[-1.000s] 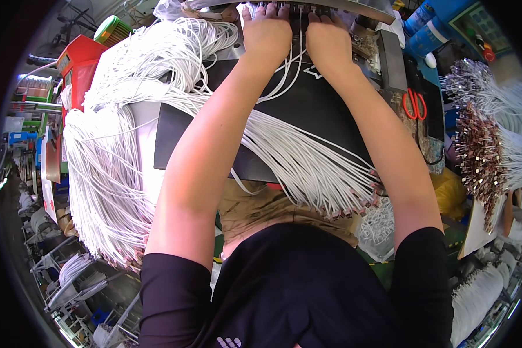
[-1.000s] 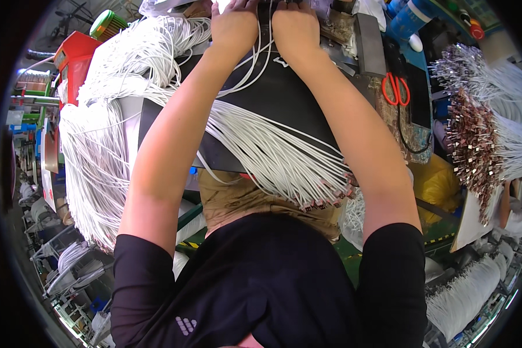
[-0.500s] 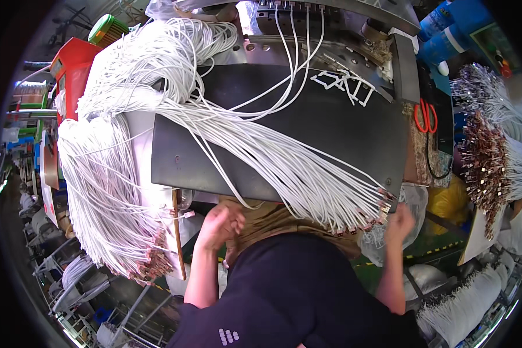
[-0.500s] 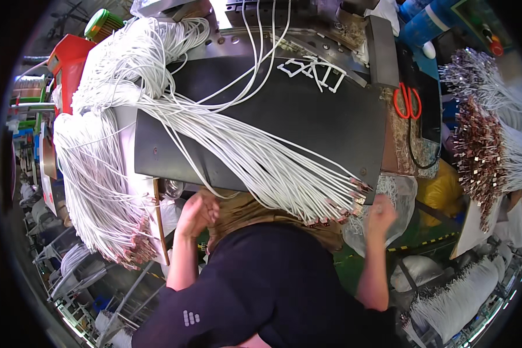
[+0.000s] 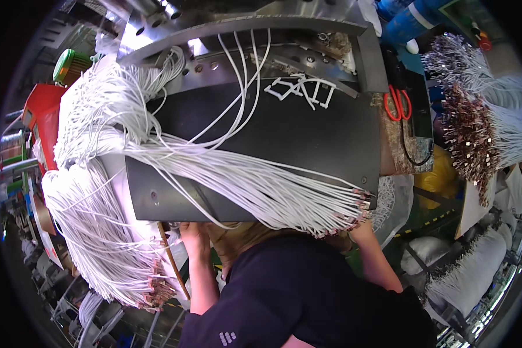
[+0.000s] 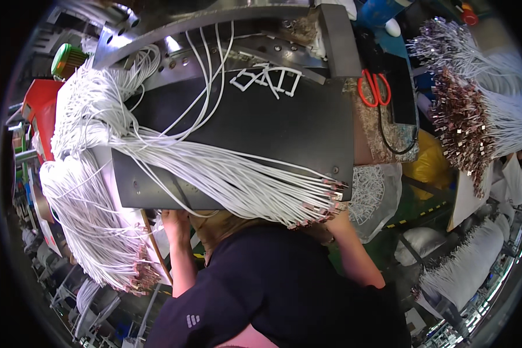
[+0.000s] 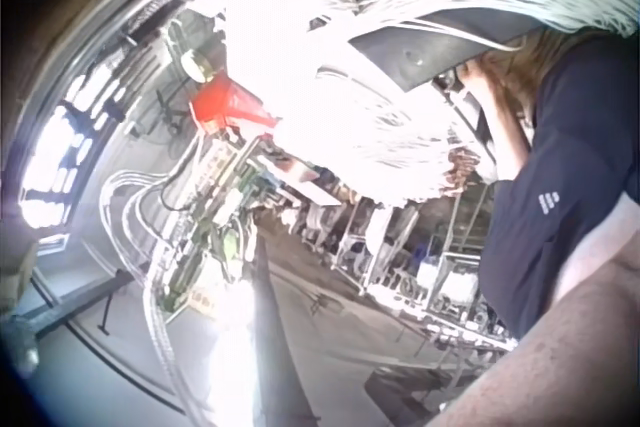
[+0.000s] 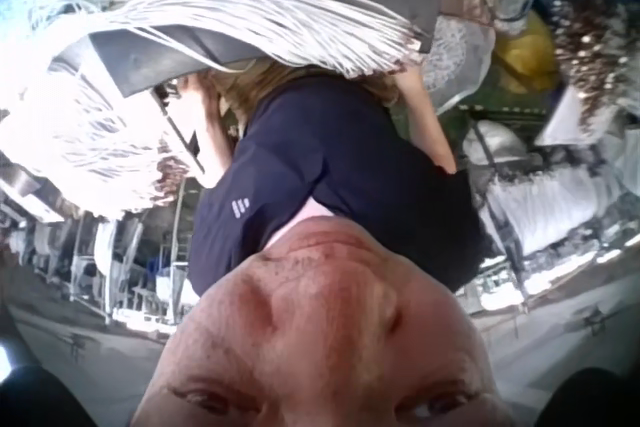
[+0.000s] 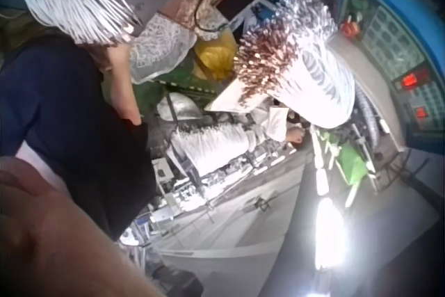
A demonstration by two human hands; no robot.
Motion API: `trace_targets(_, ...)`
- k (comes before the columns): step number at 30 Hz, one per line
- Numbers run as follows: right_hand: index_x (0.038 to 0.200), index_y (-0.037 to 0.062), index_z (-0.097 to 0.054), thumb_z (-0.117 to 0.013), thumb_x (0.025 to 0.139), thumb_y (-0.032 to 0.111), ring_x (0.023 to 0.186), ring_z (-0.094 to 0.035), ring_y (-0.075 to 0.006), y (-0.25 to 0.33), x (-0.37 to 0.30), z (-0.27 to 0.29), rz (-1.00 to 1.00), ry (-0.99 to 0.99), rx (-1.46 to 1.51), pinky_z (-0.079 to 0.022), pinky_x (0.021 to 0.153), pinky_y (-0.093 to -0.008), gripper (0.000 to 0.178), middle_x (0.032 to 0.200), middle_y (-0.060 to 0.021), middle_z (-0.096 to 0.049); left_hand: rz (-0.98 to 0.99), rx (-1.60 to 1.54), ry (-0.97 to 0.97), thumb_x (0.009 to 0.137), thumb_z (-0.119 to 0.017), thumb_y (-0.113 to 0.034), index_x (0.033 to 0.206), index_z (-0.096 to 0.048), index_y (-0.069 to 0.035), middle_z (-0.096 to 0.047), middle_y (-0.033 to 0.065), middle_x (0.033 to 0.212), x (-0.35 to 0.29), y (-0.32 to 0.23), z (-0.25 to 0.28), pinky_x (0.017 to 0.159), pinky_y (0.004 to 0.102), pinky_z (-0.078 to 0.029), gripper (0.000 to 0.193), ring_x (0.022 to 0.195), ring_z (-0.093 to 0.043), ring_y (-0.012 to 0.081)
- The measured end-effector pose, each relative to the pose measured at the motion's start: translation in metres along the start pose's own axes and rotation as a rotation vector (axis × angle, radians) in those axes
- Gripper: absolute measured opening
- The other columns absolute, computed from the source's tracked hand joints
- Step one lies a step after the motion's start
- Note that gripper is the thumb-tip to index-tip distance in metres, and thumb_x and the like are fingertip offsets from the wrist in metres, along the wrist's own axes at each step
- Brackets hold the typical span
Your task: Organizing and placing bundles of white wires into a manufacturing machine fixture.
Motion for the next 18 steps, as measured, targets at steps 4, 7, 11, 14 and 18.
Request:
trace_targets(4,0.127,0.0238,-0.056,-0.076,0.077,0.043,0.125,-0.048,-0.0272,-0.044,-0.018,-0.033,0.154,-0.074,-0.064,-0.040,0.105,-0.0483,0.057,0.135,-0.0060,-0.051,-0.028,-0.040,-0.102,0.095,-0.061,-0.008,0.098,-0.069,-0.002,-0.069,0.0024,0.090,0.002,0.003,-0.014,0.073,0.0259,-0.050,0.011,0.077,-0.063,0.0106)
trace_targets(7,0.126,0.0233,-0.056,-0.075,0.077,0.042,0.124,-0.050,-0.0266,-0.047,-0.012,-0.040,0.357,-0.086,-0.122,-0.041,0.105,-0.0485,0.055,0.136,-0.0054,-0.051,-0.017,0.007,-0.087,0.095,-0.060,-0.008,0.098,-0.069,-0.003,-0.069,0.0021,0.091,0.006,0.008,-0.006,0.073,0.0261,-0.051,0.010,0.078,-0.063,0.0106)
trace_targets(11,0.130,0.0202,-0.054,-0.076,0.079,0.034,0.121,-0.053,-0.0270,0.005,0.014,-0.002,0.295,-0.071,-0.134,-0.042,0.105,-0.0462,0.057,0.133,-0.0055,-0.053,0.025,-0.041,-0.076,0.098,-0.059,-0.012,0.096,-0.068,-0.003,-0.068,0.0019,0.088,0.006,0.005,-0.010,0.071,0.0266,-0.051,0.013,0.077,-0.063,0.0114)
trace_targets(14,0.135,0.0206,-0.055,-0.073,0.081,0.029,0.117,-0.056,-0.0253,0.004,0.006,-0.001,-0.187,0.036,0.312,-0.044,0.103,-0.0420,0.058,0.132,-0.0065,-0.057,0.007,0.005,-0.059,0.100,-0.056,-0.017,0.094,-0.067,-0.003,-0.068,0.0021,0.085,-0.002,0.013,-0.017,0.069,0.0270,-0.051,0.019,0.076,-0.062,0.0115)
trace_targets(18,0.119,0.0114,-0.067,-0.070,0.085,0.024,0.087,-0.065,-0.0172,0.036,0.056,0.074,-0.451,0.599,0.210,-0.053,0.083,-0.0333,0.036,0.100,-0.0077,-0.069,-0.234,0.345,-0.023,0.102,-0.053,-0.024,0.092,-0.066,-0.002,-0.067,0.0040,0.079,-0.031,0.009,-0.009,0.066,0.0283,-0.051,0.028,0.072,-0.062,0.0128)
Point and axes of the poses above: each hand's wrist, its own x-axis towards the middle knuckle, its own z-axis out of the back of the hand, y = z × x, the point moved 2 cm from there along x, towards the middle knuckle
